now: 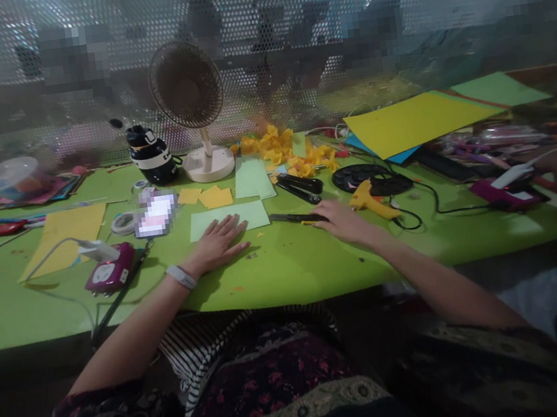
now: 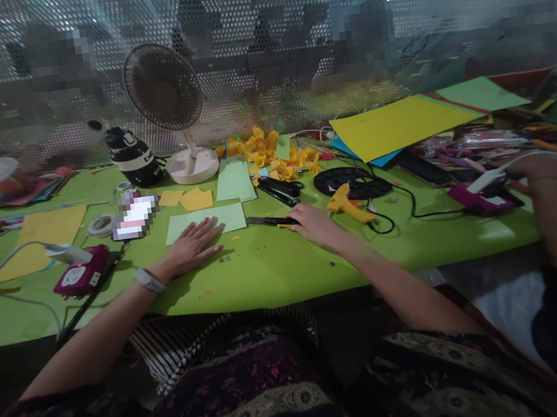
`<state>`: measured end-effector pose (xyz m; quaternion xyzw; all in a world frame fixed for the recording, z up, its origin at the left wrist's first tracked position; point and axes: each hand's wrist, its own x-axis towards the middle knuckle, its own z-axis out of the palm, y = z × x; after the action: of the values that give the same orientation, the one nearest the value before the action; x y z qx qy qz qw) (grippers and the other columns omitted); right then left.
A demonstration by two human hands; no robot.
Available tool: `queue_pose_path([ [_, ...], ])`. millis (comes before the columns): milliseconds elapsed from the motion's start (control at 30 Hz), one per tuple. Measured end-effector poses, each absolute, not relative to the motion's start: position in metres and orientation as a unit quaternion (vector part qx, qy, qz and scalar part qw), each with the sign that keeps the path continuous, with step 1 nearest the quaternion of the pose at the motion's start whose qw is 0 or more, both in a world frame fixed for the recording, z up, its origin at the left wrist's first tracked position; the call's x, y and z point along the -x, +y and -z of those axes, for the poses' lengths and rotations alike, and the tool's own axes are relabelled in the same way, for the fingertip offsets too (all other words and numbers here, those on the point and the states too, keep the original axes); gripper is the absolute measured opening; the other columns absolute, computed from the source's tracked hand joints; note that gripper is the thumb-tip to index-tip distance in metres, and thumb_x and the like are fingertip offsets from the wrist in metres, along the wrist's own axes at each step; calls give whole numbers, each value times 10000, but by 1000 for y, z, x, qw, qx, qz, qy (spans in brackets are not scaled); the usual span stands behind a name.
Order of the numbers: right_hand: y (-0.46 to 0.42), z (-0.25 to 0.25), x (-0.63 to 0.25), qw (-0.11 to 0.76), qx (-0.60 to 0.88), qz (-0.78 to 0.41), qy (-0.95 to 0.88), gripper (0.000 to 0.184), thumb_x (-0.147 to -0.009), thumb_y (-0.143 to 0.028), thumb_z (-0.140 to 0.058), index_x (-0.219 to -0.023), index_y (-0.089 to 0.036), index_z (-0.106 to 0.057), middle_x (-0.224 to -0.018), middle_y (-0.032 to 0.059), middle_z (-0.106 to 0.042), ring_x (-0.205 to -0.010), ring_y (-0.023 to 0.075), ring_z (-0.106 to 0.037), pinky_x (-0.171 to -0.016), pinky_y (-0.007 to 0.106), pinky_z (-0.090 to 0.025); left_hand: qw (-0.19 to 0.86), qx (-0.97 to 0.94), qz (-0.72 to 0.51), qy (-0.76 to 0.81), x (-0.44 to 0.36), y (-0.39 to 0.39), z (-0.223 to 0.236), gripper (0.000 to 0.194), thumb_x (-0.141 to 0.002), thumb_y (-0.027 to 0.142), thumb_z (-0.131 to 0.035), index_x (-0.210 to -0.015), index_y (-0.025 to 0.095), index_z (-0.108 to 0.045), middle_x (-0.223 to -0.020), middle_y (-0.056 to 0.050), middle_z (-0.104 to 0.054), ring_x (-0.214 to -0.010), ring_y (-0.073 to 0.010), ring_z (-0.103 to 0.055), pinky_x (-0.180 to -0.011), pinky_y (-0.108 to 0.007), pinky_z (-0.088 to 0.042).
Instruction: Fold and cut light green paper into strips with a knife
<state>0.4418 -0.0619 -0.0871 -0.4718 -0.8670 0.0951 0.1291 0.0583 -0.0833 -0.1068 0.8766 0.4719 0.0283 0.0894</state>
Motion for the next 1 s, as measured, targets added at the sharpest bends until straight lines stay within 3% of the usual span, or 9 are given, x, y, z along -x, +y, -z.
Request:
queue_pose_path([
  [1000, -52, 85, -421, 101, 423, -117, -893, 318, -1013, -208, -597, -1292, -220, -749, -1246, 148, -709, -1202, 316, -631, -1050, 548, -509, 84, -879, -22, 469, -59, -82, 107, 791, -1050, 762, -214, -1704, 323, -280, -1794, -24, -136, -1658, -294, -124, -1336, -527, -93],
])
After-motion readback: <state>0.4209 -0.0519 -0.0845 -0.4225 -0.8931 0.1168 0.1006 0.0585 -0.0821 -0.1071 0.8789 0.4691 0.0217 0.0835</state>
